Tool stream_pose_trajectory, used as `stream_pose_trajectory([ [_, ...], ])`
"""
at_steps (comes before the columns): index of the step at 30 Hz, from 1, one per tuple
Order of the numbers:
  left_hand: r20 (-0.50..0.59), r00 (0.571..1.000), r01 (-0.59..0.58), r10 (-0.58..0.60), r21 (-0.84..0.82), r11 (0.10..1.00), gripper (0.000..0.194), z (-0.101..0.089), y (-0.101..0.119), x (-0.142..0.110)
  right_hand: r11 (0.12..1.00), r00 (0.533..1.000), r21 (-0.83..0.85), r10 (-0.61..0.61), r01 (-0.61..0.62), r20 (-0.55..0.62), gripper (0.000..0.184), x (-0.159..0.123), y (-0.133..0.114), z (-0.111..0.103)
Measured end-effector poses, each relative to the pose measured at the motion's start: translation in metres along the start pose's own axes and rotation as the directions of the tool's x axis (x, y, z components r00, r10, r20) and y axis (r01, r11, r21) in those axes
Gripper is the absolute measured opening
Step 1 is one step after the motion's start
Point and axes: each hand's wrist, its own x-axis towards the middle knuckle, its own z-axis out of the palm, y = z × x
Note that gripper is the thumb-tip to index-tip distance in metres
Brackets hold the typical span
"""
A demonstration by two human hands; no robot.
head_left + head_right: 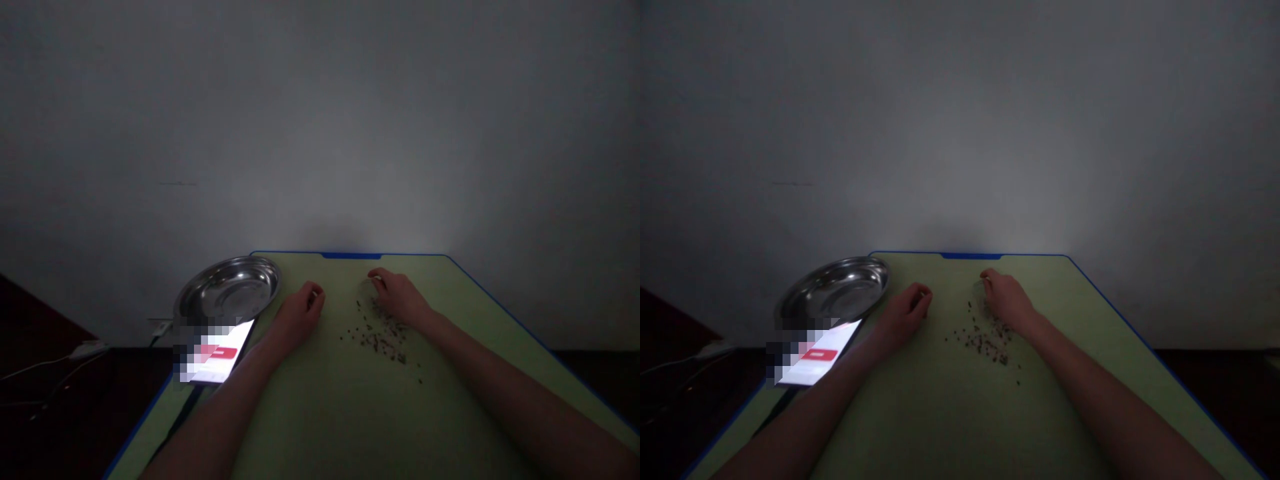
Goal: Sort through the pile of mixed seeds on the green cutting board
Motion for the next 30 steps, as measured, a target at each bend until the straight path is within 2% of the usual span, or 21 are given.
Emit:
stream_pose_trajectory([
  [7, -0.013, 1.0, -0.011, 0.011, -0.001, 1.0, 0.02, -0.001, 0.0, 0.0, 0.998, 0.998, -0.064, -0.007, 0.011, 0.055, 0.032, 0.001, -0.01, 0.005],
  [12, -0.099, 0.994, -0.048, 0.048, 0.006, 0.999, 0.02, -0.003, 0.003, -0.001, 0.994, 0.994, -0.099, -0.045, 0.055, 0.102, 0.03, 0.01, -0.029, 0.009],
  [17, -0.198, 0.976, -0.094, 0.091, -0.007, 0.996, 0.021, -0.008, 0.008, -0.004, 0.983, 0.974, -0.058, -0.164, 0.174, 0.154, 0.027, 0.015, -0.047, 0.011],
  [23, -0.26, 0.963, -0.095, 0.077, -0.056, 0.994, 0.026, -0.009, 0.009, -0.005, 0.932, 0.901, 0.047, -0.359, 0.358, 0.243, 0.025, 0.011, -0.066, 0.009],
  [30, -0.177, 0.984, -0.024, 0.002, -0.121, 0.992, 0.03, -0.003, 0.001, 0.001, 0.858, 0.806, 0.171, -0.514, 0.485, 0.293, 0.019, -0.014, -0.078, -0.004],
])
